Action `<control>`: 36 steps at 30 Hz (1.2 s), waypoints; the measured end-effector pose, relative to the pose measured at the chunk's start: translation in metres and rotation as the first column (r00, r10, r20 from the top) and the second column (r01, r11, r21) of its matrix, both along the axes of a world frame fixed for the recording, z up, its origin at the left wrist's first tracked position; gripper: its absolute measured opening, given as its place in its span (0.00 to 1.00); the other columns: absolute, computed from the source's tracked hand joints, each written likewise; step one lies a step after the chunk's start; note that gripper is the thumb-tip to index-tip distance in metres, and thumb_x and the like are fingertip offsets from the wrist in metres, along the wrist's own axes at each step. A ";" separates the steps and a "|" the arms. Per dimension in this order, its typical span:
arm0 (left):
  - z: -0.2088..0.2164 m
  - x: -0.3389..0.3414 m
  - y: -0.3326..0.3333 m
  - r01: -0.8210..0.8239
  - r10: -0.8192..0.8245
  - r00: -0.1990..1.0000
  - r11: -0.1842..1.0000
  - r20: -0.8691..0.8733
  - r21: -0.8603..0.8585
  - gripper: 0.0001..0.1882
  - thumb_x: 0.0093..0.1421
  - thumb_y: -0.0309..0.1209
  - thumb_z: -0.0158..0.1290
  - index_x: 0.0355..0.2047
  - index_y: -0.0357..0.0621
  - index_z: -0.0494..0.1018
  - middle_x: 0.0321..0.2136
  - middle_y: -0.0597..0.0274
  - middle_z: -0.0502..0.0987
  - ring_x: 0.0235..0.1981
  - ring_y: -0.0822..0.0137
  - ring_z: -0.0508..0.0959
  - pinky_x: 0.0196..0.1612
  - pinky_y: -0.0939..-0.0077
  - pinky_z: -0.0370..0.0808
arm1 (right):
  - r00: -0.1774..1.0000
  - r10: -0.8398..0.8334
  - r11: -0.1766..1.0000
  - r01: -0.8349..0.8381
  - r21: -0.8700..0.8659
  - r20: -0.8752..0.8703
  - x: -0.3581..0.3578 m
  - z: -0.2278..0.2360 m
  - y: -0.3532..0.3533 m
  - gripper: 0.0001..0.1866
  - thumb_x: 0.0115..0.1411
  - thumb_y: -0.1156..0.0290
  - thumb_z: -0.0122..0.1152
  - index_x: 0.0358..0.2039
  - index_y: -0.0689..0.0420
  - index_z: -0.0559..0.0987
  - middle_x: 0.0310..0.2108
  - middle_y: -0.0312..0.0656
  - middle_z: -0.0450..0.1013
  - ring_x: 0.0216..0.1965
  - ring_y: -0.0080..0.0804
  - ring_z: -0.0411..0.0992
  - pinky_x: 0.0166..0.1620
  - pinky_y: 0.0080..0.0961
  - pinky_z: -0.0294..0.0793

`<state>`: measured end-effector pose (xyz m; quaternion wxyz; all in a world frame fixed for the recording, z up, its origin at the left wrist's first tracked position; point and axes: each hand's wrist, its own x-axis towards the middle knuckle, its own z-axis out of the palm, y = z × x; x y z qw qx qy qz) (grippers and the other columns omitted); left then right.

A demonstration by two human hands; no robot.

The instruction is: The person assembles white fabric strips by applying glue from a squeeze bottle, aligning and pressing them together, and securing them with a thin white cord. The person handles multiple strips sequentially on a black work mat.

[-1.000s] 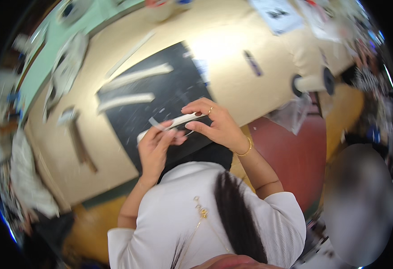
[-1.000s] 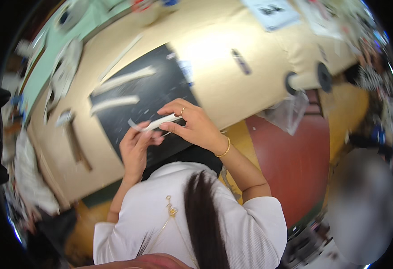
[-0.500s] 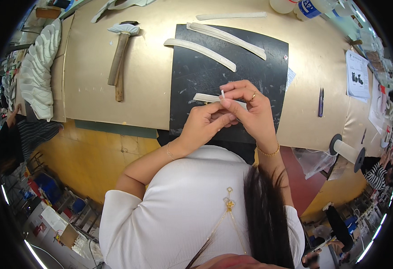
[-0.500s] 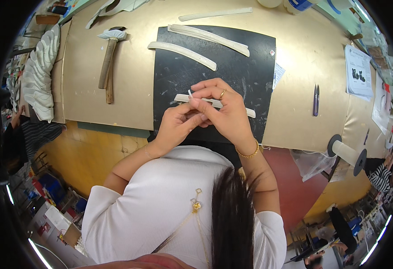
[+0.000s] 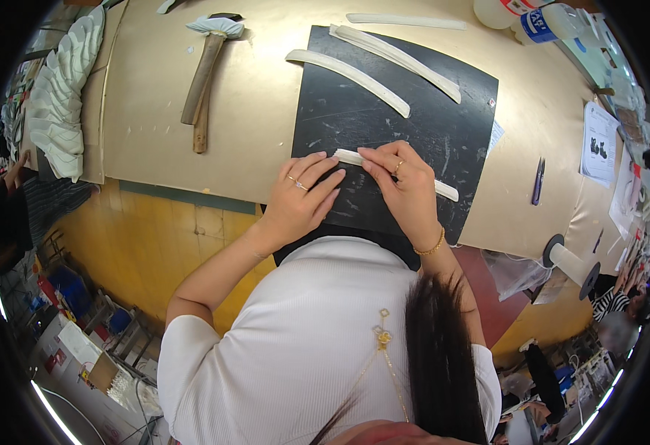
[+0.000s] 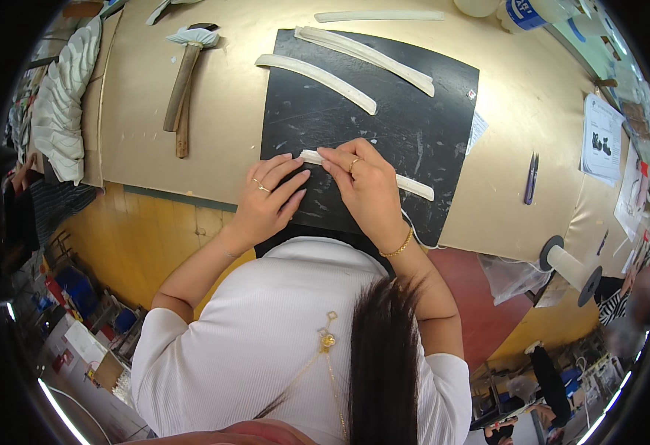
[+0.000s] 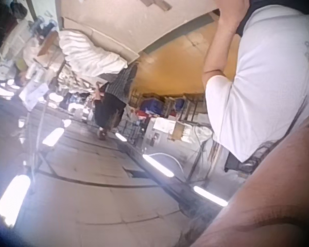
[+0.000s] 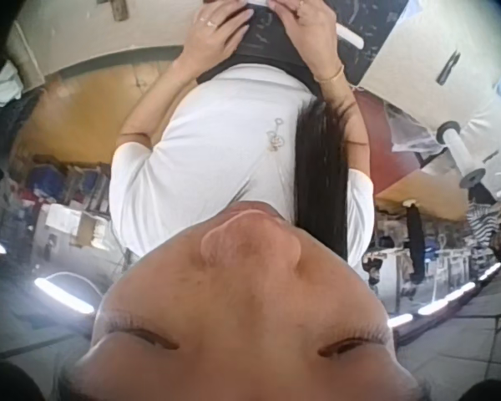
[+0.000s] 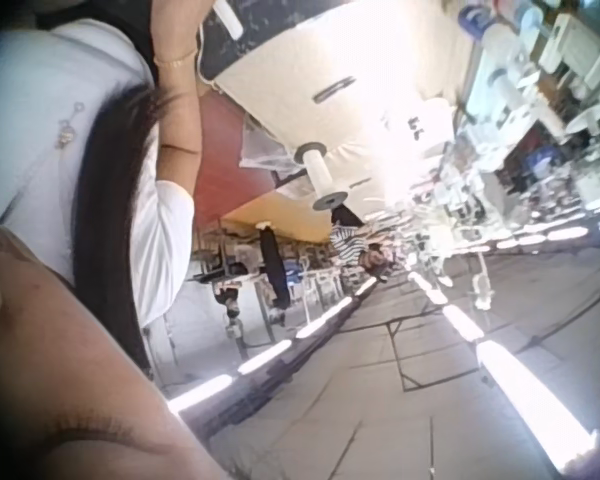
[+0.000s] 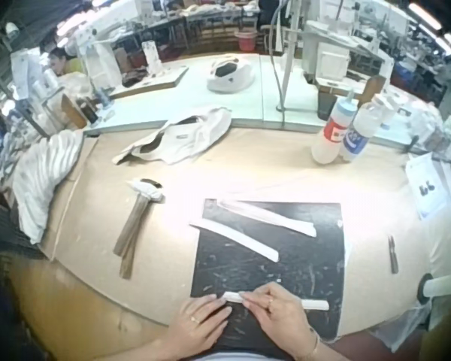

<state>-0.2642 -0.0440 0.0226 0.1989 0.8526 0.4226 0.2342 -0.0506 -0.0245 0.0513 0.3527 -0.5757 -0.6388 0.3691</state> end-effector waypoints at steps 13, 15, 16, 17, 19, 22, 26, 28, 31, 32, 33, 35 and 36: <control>-0.006 0.005 -0.005 -0.013 0.015 0.990 1.000 -0.140 0.018 0.27 0.57 0.33 0.62 0.56 0.41 0.74 0.57 0.60 0.72 0.60 0.59 0.68 0.61 0.56 0.62 | 0.954 0.116 0.980 -0.156 0.126 0.277 -0.010 -0.015 0.009 0.09 0.56 0.76 0.67 0.39 0.56 0.86 0.30 0.38 0.74 0.28 0.36 0.76 0.33 0.30 0.77; -0.008 0.005 -0.007 -0.021 0.023 0.991 1.000 -0.130 0.017 0.27 0.57 0.33 0.62 0.57 0.41 0.73 0.58 0.60 0.71 0.61 0.58 0.67 0.61 0.55 0.61 | 0.933 0.180 0.967 -0.226 0.120 0.311 -0.006 -0.016 0.013 0.10 0.56 0.76 0.66 0.40 0.56 0.85 0.32 0.37 0.74 0.29 0.35 0.77 0.32 0.30 0.77; -0.008 0.005 -0.007 -0.021 0.024 0.991 1.000 -0.130 0.020 0.27 0.57 0.33 0.62 0.57 0.41 0.73 0.57 0.60 0.71 0.61 0.58 0.67 0.61 0.55 0.61 | 0.920 0.214 0.958 -0.264 0.116 0.327 -0.004 -0.015 0.016 0.10 0.56 0.76 0.66 0.40 0.56 0.85 0.33 0.37 0.74 0.29 0.35 0.77 0.32 0.30 0.78; -0.008 0.005 -0.007 -0.023 0.026 0.991 0.999 -0.129 0.023 0.27 0.57 0.33 0.62 0.57 0.41 0.73 0.57 0.60 0.71 0.61 0.58 0.67 0.61 0.55 0.60 | 0.906 0.247 0.945 -0.304 0.120 0.344 -0.002 -0.015 0.019 0.10 0.56 0.76 0.66 0.40 0.56 0.85 0.34 0.37 0.73 0.29 0.35 0.77 0.32 0.30 0.78; -0.009 0.004 -0.006 -0.022 0.026 0.991 0.999 -0.130 0.028 0.27 0.57 0.34 0.62 0.57 0.42 0.73 0.57 0.60 0.72 0.61 0.58 0.67 0.61 0.55 0.60 | 0.871 0.315 0.914 -0.386 0.128 0.376 0.002 -0.014 0.025 0.11 0.56 0.76 0.65 0.41 0.55 0.84 0.35 0.36 0.73 0.30 0.34 0.77 0.32 0.30 0.78; -0.009 0.003 -0.006 -0.017 0.021 0.991 0.999 -0.132 0.030 0.27 0.57 0.34 0.61 0.57 0.42 0.73 0.56 0.60 0.72 0.61 0.59 0.67 0.61 0.55 0.60 | 0.819 0.373 0.871 -0.471 0.139 0.436 0.004 -0.015 0.029 0.13 0.55 0.76 0.64 0.42 0.55 0.83 0.35 0.36 0.72 0.30 0.33 0.78 0.31 0.29 0.78; -0.011 0.003 -0.007 -0.020 0.024 0.992 0.999 -0.125 0.034 0.26 0.58 0.35 0.61 0.56 0.42 0.74 0.56 0.61 0.72 0.61 0.59 0.67 0.61 0.55 0.60 | 0.789 0.382 0.842 -0.512 0.172 0.481 0.003 -0.015 0.031 0.13 0.55 0.76 0.65 0.43 0.55 0.83 0.34 0.35 0.73 0.29 0.31 0.77 0.30 0.27 0.78; -0.011 0.003 -0.007 -0.022 0.027 0.992 0.999 -0.121 0.038 0.26 0.58 0.35 0.61 0.56 0.42 0.74 0.56 0.60 0.72 0.61 0.59 0.67 0.61 0.55 0.60 | 0.796 0.358 0.841 -0.502 0.200 0.488 0.002 -0.017 0.031 0.12 0.55 0.75 0.68 0.42 0.53 0.84 0.34 0.34 0.74 0.26 0.30 0.77 0.29 0.26 0.78; -0.010 0.003 -0.007 -0.021 0.026 0.992 0.999 -0.123 0.039 0.26 0.58 0.35 0.61 0.56 0.42 0.74 0.56 0.60 0.71 0.61 0.59 0.67 0.61 0.54 0.61 | 0.797 0.356 0.836 -0.505 0.214 0.487 0.001 -0.017 0.031 0.12 0.54 0.75 0.69 0.41 0.54 0.84 0.33 0.34 0.74 0.26 0.30 0.76 0.29 0.25 0.78; -0.010 0.003 -0.006 -0.021 0.025 0.992 0.999 -0.122 0.035 0.26 0.58 0.35 0.61 0.56 0.42 0.73 0.56 0.60 0.71 0.61 0.59 0.67 0.60 0.55 0.61 | 0.795 0.359 0.834 -0.508 0.214 0.489 0.001 -0.016 0.032 0.12 0.54 0.75 0.69 0.41 0.54 0.84 0.33 0.34 0.74 0.26 0.30 0.76 0.29 0.25 0.78; -0.010 0.003 -0.006 -0.020 0.024 0.992 0.999 -0.122 0.030 0.26 0.58 0.35 0.61 0.57 0.42 0.73 0.56 0.60 0.71 0.61 0.59 0.67 0.60 0.55 0.61 | 0.793 0.361 0.832 -0.511 0.214 0.490 0.001 -0.016 0.032 0.12 0.54 0.75 0.69 0.41 0.54 0.84 0.33 0.34 0.74 0.26 0.29 0.76 0.29 0.25 0.78; -0.011 0.002 -0.005 -0.013 0.017 0.993 0.999 -0.115 0.041 0.26 0.58 0.36 0.61 0.57 0.42 0.73 0.57 0.59 0.71 0.61 0.59 0.67 0.60 0.55 0.61 | 0.788 0.364 0.829 -0.517 0.214 0.497 0.002 -0.016 0.032 0.12 0.54 0.75 0.68 0.41 0.54 0.84 0.33 0.34 0.74 0.26 0.29 0.76 0.29 0.25 0.78; -0.012 0.001 -0.005 -0.008 0.013 0.994 0.999 -0.111 0.046 0.26 0.58 0.36 0.61 0.57 0.42 0.73 0.57 0.59 0.71 0.60 0.59 0.68 0.60 0.55 0.61 | 0.784 0.364 0.826 -0.521 0.214 0.502 0.002 -0.016 0.032 0.12 0.54 0.75 0.68 0.41 0.54 0.84 0.33 0.33 0.74 0.27 0.29 0.76 0.29 0.25 0.78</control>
